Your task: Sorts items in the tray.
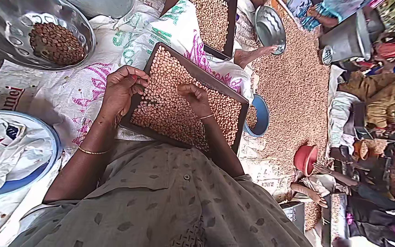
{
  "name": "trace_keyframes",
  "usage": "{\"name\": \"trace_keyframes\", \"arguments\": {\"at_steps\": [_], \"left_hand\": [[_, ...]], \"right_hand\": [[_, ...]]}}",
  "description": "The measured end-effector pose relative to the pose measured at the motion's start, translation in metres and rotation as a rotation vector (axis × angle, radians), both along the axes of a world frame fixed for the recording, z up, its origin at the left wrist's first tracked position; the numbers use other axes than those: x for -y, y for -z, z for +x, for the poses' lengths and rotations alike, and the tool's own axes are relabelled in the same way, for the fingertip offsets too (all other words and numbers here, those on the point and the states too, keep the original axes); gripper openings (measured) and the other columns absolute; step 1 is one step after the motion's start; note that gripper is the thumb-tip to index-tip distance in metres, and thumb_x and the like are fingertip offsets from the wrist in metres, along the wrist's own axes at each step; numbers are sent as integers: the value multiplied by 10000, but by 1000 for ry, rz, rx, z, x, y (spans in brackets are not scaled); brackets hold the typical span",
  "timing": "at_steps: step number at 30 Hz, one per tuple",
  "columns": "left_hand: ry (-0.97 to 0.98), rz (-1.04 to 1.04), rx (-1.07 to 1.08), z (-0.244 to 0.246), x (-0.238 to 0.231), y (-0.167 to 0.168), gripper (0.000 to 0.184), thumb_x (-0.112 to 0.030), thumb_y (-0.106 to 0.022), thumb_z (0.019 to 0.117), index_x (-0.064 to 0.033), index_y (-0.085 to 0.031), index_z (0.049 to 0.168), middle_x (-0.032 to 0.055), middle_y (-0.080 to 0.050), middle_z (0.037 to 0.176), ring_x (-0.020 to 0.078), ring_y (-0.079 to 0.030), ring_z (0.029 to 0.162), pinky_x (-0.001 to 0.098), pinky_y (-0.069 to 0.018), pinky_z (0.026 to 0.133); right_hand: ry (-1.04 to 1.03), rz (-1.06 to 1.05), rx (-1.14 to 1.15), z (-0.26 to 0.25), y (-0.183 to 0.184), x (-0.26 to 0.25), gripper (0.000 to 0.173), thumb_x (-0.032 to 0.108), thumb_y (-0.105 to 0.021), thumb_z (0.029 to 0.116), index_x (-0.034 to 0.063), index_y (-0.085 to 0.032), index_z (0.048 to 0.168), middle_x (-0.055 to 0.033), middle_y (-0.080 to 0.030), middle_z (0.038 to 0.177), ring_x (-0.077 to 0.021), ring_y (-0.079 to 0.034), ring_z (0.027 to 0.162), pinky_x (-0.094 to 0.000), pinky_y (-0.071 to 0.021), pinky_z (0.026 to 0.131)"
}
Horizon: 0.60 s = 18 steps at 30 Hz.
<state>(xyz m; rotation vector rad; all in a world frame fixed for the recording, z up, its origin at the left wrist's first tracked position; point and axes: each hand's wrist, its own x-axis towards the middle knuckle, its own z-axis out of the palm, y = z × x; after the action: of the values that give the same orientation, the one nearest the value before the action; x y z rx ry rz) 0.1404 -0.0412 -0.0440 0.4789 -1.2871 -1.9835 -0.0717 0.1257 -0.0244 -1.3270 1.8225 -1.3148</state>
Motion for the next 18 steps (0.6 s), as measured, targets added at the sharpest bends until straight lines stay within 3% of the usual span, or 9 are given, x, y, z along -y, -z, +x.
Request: {"name": "trace_keyframes", "arguments": {"at_steps": [2, 5, 7, 9, 14, 18], "left_hand": [[-3, 2, 1, 1, -1, -1, 310, -9, -357, 1045, -92, -656, 1055, -20, -750, 1024, 36, -703, 790, 184, -571, 658], [-4, -1, 7, 1, -1, -1, 313, -9, -357, 1050, -93, -657, 1063, -19, -750, 1030, 38, -704, 798, 184, -571, 662], [-12, -4, 12, 1, 0, -1, 313, -9, -357, 1050, -91, -659, 1064, -17, -752, 1028, 40, -704, 792, 185, -570, 658], [-14, -5, 22, 2, 0, -1, 310, -13, -358, 1051, -97, -657, 1063, -27, -752, 1021, 37, -705, 796, 187, -572, 663], [-7, 9, 1, 1, 0, 0, 309, -11, -359, 1050, -93, -657, 1062, -19, -752, 1024, 45, -707, 797, 191, -575, 663], [-11, 21, -6, 2, -1, 0, 309, -10, -361, 1054, -78, -662, 1060, -8, -751, 1021, 48, -706, 801, 193, -576, 663]], "right_hand": [[41, 66, -33, 8, -6, 3, 237, -34, -552, 965, -87, -639, 1179, -189, -698, 1106, -181, -709, 915, -342, -604, 840], [-73, 156, -262, 35, -6, 15, 170, 10, -576, 965, -51, -673, 1090, -164, -703, 982, -197, -687, 763, -366, -593, 710], [-100, 258, -581, 52, -1, 25, 159, 56, -595, 961, -6, -724, 1030, -167, -717, 984, -289, -713, 803, -461, -588, 693], [-102, 390, -791, 67, 6, 32, 181, 99, -585, 994, 6, -728, 1053, -190, -717, 1051, -352, -729, 869, -510, -588, 688], [-105, 526, -878, 81, -1, 30, 202, 141, -645, 987, 1, -690, 1125, -199, -677, 1137, -355, -709, 961, -489, -588, 713], [-58, 459, -980, 88, 12, 16, 165, 131, -695, 935, 47, -656, 1071, -164, -617, 1101, -316, -680, 838, -455, -567, 562]]}}
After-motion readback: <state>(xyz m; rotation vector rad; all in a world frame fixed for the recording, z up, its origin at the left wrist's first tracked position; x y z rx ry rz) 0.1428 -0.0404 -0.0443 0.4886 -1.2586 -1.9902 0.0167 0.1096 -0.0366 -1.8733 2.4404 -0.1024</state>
